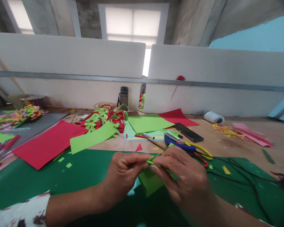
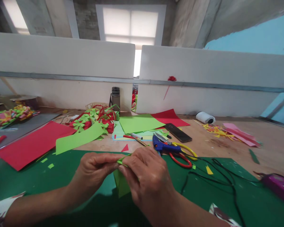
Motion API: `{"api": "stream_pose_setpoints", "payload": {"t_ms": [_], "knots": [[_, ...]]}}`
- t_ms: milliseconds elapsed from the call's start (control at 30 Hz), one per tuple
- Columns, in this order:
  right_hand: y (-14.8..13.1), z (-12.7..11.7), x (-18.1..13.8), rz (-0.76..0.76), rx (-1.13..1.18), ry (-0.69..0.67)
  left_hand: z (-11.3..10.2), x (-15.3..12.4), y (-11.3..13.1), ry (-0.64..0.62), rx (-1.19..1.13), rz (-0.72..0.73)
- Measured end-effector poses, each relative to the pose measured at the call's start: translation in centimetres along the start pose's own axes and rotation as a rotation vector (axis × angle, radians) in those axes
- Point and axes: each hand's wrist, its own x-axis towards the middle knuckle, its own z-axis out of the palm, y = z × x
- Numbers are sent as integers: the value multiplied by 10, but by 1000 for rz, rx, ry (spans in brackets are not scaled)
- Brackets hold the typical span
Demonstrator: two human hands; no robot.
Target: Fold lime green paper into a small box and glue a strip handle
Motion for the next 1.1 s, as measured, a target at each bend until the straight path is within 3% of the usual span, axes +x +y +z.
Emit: {"api": "stream_pose_setpoints", "payload": {"t_ms": [233, 400, 500, 667, 1100], "knots": [[-1, -12, 0, 8, 97, -14, -1, 1, 2, 15, 40, 142], [4, -15, 5, 279, 129, -49, -3, 2, -2, 26, 70, 180], [5, -14, 5, 363, 189, -94, -4, 3, -5, 23, 105, 166], [2, -14, 2, 334, 180, -98, -7, 3, -8, 28, 171, 157], [-5, -8, -9, 374, 347, -116, -4, 5, -1, 62, 45, 45]]}}
